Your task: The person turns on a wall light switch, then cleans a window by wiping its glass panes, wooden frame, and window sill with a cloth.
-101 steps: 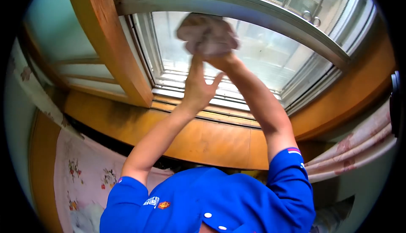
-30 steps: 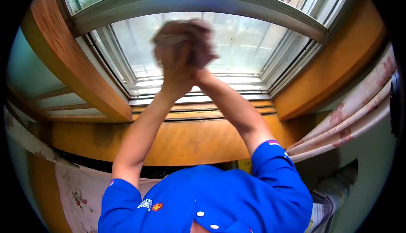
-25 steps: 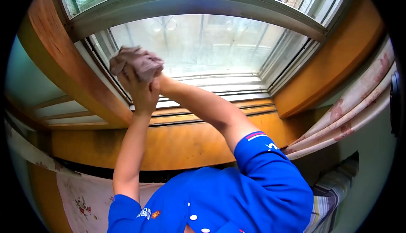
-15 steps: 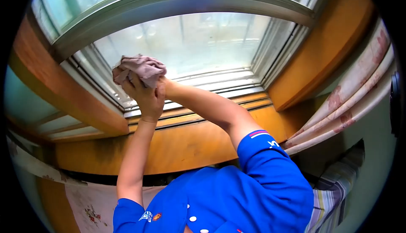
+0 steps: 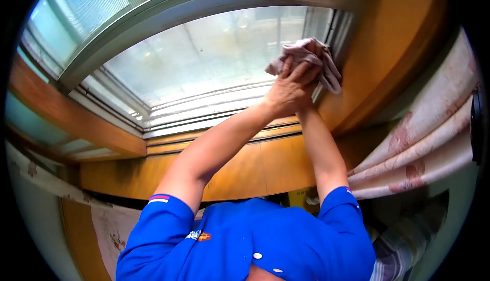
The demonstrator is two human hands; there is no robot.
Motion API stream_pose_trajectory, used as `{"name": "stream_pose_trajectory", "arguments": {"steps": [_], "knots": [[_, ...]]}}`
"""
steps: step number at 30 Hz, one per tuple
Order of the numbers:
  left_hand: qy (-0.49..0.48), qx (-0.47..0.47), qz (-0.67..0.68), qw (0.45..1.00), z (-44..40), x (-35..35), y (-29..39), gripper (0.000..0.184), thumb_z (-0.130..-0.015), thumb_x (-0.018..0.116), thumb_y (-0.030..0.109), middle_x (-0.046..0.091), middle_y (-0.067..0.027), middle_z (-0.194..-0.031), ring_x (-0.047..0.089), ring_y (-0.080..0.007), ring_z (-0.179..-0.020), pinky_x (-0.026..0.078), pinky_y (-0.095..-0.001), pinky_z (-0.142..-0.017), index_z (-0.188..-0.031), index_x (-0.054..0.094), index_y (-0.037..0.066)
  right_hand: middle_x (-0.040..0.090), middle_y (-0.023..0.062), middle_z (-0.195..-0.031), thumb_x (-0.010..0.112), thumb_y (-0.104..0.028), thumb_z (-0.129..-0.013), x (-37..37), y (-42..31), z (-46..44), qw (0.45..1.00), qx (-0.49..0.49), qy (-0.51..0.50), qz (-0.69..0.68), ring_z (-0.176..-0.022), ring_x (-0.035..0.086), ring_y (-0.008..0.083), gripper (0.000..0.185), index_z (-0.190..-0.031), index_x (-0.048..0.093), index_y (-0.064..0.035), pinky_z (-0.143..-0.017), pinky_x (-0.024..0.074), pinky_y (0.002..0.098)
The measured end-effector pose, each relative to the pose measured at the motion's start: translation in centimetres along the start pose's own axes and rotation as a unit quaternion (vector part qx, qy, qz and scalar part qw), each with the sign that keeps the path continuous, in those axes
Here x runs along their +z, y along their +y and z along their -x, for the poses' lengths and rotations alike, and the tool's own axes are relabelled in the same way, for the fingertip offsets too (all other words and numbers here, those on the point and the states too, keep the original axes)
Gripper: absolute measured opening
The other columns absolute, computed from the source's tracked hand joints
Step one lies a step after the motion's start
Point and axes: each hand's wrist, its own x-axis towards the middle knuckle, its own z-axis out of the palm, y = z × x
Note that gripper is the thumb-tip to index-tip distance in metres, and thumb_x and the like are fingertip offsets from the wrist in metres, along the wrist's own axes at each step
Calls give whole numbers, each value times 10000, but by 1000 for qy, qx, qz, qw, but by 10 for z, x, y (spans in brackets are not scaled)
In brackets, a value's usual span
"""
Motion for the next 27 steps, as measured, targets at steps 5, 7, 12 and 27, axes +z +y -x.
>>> {"name": "stream_pose_trajectory", "arguments": {"steps": [5, 7, 12, 27], "knots": [[-5, 6, -45, 999, 25, -3, -5, 408, -779, 613, 284, 431, -4, -1527, 293, -272, -1439, 81, -599, -1214, -1173, 712, 248, 446, 114, -1493, 494, -242, -1006, 12, -18, 10, 1000, 9, -7, 17, -1363, 445, 269, 467, -1437, 448, -71, -1146, 364, 388], [-4, -10, -50, 999, 41, -9, -16, 419, -787, 615, 291, 433, 11, -1532, 300, -262, -1431, 75, -590, -1216, -1194, 707, 248, 444, 116, -1494, 491, -237, -1008, 21, -36, 14, 1000, -6, -17, 21, -1363, 445, 270, 465, -1438, 446, -68, -1146, 365, 388], [75, -67, -56, 993, 102, -74, -64, 425, -800, 627, 300, 457, 35, -1510, 318, -249, -1402, 68, -588, -1210, -1214, 712, 255, 440, 122, -1498, 486, -227, -1013, 65, -126, 22, 994, -85, -60, 16, -1363, 446, 271, 460, -1440, 441, -61, -1146, 368, 387], [135, -437, -69, 886, 354, -188, -125, 769, -933, 539, 500, 183, -282, -1606, 104, -563, -1459, 91, -624, -1192, -1519, 345, 41, 544, 167, -1346, 609, -185, -874, 202, -361, 130, 830, -320, -319, -328, -1234, 531, 304, 489, -1326, 521, -24, -1037, 427, 415]]}}
